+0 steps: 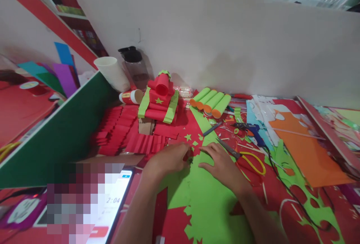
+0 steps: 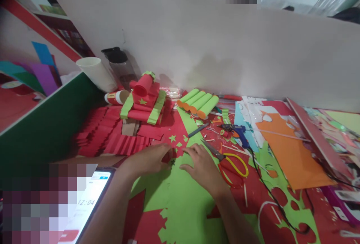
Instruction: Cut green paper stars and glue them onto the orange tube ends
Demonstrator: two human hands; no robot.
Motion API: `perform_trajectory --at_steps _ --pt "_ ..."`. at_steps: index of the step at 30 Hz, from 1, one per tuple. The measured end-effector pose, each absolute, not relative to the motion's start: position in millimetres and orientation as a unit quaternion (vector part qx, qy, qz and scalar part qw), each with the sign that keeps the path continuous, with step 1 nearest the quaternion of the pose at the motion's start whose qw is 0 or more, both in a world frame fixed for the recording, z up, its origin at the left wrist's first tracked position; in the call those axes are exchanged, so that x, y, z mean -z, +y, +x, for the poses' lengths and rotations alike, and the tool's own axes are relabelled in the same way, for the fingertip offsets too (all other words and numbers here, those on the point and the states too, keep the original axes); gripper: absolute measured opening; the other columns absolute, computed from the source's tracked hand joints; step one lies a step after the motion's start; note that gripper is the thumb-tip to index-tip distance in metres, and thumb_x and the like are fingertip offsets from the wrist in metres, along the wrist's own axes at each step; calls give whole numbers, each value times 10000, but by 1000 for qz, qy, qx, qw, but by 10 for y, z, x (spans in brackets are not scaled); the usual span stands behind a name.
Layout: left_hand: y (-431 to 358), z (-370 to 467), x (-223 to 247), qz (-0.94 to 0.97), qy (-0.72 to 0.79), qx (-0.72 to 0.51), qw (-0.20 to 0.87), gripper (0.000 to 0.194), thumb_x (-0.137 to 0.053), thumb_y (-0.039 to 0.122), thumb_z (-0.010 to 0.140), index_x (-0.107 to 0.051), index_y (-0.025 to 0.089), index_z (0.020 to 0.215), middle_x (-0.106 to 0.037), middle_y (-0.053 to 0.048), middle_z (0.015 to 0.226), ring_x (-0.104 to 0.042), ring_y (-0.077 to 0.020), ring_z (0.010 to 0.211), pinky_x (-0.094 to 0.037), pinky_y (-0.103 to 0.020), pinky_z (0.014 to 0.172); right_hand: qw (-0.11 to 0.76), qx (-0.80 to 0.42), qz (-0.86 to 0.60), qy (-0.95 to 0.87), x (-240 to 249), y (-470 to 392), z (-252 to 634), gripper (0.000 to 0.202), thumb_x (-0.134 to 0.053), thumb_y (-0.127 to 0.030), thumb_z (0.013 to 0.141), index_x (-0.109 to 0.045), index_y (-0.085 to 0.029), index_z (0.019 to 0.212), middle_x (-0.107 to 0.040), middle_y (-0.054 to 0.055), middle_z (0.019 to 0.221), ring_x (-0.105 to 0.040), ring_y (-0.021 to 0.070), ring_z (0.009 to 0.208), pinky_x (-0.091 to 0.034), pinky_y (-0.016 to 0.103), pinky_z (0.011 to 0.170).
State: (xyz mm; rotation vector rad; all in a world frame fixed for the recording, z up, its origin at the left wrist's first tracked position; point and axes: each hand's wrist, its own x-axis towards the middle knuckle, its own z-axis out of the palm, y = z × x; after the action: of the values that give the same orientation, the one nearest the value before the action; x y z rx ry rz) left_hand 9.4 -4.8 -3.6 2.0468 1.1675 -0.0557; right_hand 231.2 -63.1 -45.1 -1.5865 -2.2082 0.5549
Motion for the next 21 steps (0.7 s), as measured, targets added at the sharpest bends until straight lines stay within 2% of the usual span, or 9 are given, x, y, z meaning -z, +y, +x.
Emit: perform_trajectory --at_steps 2,5,11,15,18,21 --pt "-49 101 6 804 452 33 385 214 -656 257 740 -649 238 952 -679 -30 962 -625 -209 833 -364 -260 597 173 -200 -558 -787 452 -637 2305 468 -784 -358 812 -628 -236 1236 -635 80 1123 -590 279 1076 -483 441 967" --pt "-45 113 -36 806 438 48 395 223 -668 293 751 -637 239 965 -683 -16 927 -621 -197 799 -350 -256 580 166 -207 -558 -786 438 -648 2302 376 -776 -349 823 -650 -231 1157 -639 68 1084 -580 276 1058 -475 434 946" --pt "-29 109 18 812 397 5 427 230 -625 221 758 -607 233 987 -677 -8 895 -602 -172 742 -363 -250 589 175 -210 -555 -786 424 -663 2297 252 -780 -365 818 -653 -214 975 -646 53 1015 -581 261 1009 -460 413 904" --pt "11 85 64 809 370 -31 456 159 -590 242 794 -625 211 946 -676 -21 868 -601 -184 759 -406 -262 640 193 -233 -563 -769 365 -647 2377 245 -770 -367 822 -643 -215 966 -665 51 1019 -593 256 1015 -455 397 897" --pt "44 81 47 803 363 -52 469 191 -589 302 821 -625 191 973 -674 -35 900 -601 -190 782 -426 -271 669 221 -272 -582 -734 263 -638 2487 143 -678 -299 891 -637 -219 1003 -694 41 1035 -622 234 995 -458 370 870" --pt "60 89 12 802 352 -62 479 217 -608 338 822 -624 173 962 -662 -42 905 -592 -189 787 -433 -275 685 226 -300 -594 -711 135 -640 2576 138 -622 -289 914 -636 -222 1034 -708 30 1021 -643 210 900 -466 338 797"
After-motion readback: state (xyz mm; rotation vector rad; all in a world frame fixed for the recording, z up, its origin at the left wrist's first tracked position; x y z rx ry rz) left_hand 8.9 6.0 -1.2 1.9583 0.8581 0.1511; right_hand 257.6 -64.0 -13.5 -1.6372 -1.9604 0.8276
